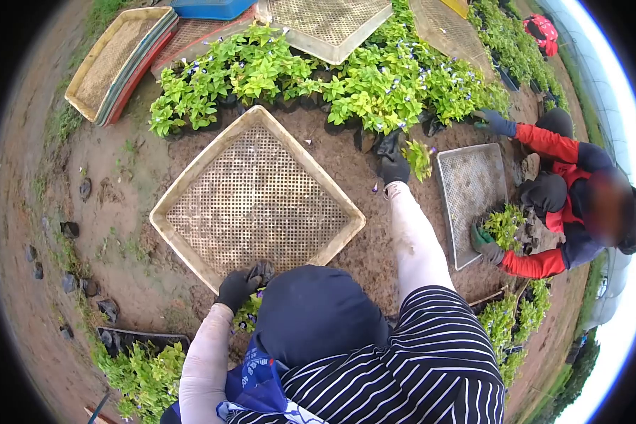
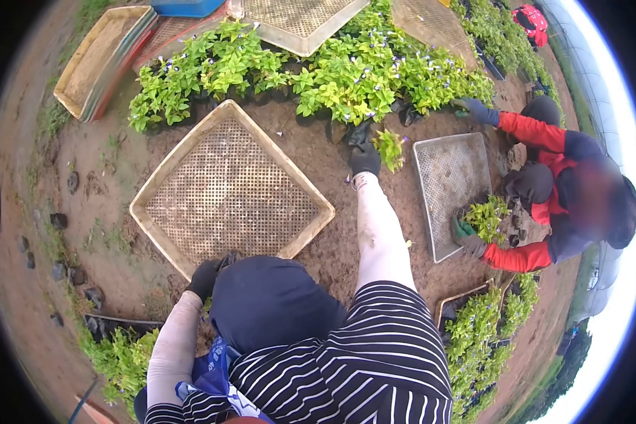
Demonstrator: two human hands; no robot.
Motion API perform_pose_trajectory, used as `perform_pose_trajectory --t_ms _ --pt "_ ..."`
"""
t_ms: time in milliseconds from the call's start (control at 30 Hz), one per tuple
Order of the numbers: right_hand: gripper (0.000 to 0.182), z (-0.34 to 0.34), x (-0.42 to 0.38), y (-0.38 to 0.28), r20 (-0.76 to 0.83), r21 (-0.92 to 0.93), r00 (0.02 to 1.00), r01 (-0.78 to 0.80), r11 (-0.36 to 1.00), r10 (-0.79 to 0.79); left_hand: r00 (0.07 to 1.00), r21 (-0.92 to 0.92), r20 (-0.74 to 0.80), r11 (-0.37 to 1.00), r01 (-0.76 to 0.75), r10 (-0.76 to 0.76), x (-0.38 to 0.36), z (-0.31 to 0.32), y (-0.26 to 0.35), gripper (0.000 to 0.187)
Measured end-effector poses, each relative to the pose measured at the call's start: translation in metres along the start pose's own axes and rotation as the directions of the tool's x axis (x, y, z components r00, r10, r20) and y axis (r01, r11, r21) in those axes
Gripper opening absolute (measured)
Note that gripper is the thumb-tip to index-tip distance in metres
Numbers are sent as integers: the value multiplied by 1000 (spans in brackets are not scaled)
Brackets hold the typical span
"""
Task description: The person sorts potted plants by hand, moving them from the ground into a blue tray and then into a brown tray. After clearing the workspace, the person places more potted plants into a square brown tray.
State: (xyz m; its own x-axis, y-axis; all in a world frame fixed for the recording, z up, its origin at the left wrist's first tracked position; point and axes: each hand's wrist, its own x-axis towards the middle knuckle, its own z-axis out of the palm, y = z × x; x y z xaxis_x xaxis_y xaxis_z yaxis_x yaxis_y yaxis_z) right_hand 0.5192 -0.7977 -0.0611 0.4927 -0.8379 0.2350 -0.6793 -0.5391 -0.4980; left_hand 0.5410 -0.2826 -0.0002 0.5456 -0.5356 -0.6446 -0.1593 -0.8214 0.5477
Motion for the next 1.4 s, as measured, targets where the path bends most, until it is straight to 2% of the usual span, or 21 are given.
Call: perform_pose_trajectory --t_ms 67,167,267,333,467,567,600,700,800,867,900,933,967,1033,1067,1100,1133,1200,1233,1300,1400 --pt "20 -19 -7 22 78 94 985 -161 982 154 1000 20 -11 1000 20 -20 -4 1 0 43" --pt "30 -43 -26 32 5 306 994 -107 946 111 1000 61 -24 998 16 -14 -2 1 2 44" --pt "50 -73 -35 -29 147 -26 964 226 974 -220 1000 34 -17 999 -12 13 -3 0 4 44" --pt "62 -53 -24 -50 296 -161 924 299 941 -242 1000 -17 -12 999 -27 27 -2 -7 13 45" --pt "44 -4 -7 -92 466 -353 884 161 922 24 999 -1 43 1000 -5 5 1 0 0 45" --pt "26 23 0 -68 312 -176 942 186 967 -125 997 -7 66 1000 -26 26 -5 -4 6 51" --pt "18 30 1 -62 180 -84 984 24 996 -9 998 -38 49 999 -26 28 -6 -5 4 52" --pt "14 -16 -8 -95 345 293 936 -40 955 -67 998 -152 43 988 -35 42 0 7 -15 56" --pt "15 -38 -52 -147 355 564 866 102 820 -352 997 -521 70 853 23 15 3 0 -22 54" --pt "15 -57 -86 -195 212 514 717 495 700 -663 1000 -572 19 820 26 -18 16 -19 -40 53" --pt "15 -60 -104 -210 334 508 576 557 657 -746 992 -796 9 599 85 -128 4 -51 -12 47" --pt "15 -54 -126 -232 693 341 334 629 699 -639 976 -899 -127 436 -39 -175 23 -49 -37 40" --pt "17 -60 -155 -238 404 649 347 542 533 -846 968 -884 -226 441 -155 -111 21 -65 -26 38" --pt "19 -37 -211 -237 38 737 127 666 113 -991 973 -826 -229 525 -203 15 29 -66 -31 32" --pt "21 -55 -236 -245 595 803 123 -64 592 -794 990 -779 -127 611 -142 68 40 -53 -48 28" --pt "23 -33 -249 -226 534 834 45 138 534 -844 944 -442 -202 836 -326 261 37 -47 -43 29" --pt "25 -11 -262 -207 466 842 -33 324 431 -884 871 -25 -178 883 -469 458 31 -39 -40 30" --pt "25 -21 -207 -200 595 730 -60 457 508 -802 978 -474 -125 856 -206 166 56 17 -109 32" --pt "18 -8 -177 -181 374 779 322 400 482 -870 986 -517 -121 841 -160 114 59 24 -112 33" --pt "26 -1 -92 -161 219 577 732 436 691 -645 979 -442 -181 881 -170 98 46 14 -85 33" --pt "43 0 6 -130 302 167 797 497 852 -524 974 -340 -202 926 -166 101 26 -7 -43 32"
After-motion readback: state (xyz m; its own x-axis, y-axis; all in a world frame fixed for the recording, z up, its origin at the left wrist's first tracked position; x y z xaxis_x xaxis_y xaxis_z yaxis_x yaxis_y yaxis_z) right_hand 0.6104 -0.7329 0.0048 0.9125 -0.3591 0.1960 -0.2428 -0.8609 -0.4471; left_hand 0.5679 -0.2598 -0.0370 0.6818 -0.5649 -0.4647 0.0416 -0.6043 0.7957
